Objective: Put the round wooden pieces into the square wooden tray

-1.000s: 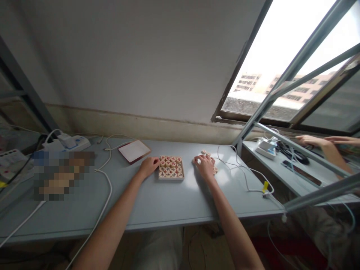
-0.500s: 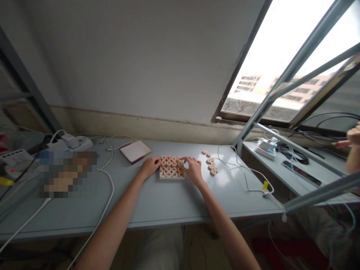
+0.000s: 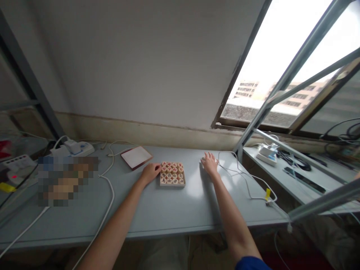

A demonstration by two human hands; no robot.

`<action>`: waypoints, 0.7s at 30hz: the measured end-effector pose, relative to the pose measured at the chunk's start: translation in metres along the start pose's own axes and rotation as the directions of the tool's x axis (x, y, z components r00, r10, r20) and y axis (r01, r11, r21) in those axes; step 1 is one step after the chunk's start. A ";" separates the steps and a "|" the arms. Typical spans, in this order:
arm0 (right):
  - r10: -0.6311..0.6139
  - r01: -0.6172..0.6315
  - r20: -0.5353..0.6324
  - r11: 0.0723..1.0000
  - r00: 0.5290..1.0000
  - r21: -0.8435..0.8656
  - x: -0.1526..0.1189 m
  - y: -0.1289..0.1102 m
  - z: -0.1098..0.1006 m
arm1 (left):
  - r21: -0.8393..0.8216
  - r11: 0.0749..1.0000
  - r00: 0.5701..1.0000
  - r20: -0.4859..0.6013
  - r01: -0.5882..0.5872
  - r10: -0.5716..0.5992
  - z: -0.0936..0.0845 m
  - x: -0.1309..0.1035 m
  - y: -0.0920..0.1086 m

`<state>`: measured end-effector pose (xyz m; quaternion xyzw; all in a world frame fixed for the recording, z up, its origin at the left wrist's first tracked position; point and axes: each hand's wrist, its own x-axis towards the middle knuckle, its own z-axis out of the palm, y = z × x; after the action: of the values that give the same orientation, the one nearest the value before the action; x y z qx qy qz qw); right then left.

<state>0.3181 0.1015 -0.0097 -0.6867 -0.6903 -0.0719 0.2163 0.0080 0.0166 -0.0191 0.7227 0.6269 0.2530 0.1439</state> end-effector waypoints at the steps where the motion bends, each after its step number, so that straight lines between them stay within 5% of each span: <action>1: 0.011 -0.009 0.090 1.000 0.996 -0.024 0.003 0.007 0.004 | 0.000 1.000 1.000 -0.004 0.001 -0.001 0.000 0.000 -0.001; 8: -0.209 0.195 0.132 0.975 0.969 0.108 -0.027 0.021 0.025 | 0.016 1.000 1.000 -0.004 0.013 -0.013 0.001 0.000 0.000; 14: -0.364 0.338 0.116 0.920 0.924 0.196 -0.062 -0.003 0.006 | 0.033 0.999 1.000 0.020 0.011 -0.012 -0.005 -0.004 0.004; 21: -0.378 0.372 0.024 0.920 0.926 0.123 -0.061 -0.017 -0.007 | 0.216 0.976 0.994 -0.110 0.037 -0.014 -0.010 -0.014 0.008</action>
<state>0.3006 0.0422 -0.0246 -0.5296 -0.8169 -0.0557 0.2216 0.0077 0.0008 -0.0090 0.7113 0.6669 0.2194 0.0331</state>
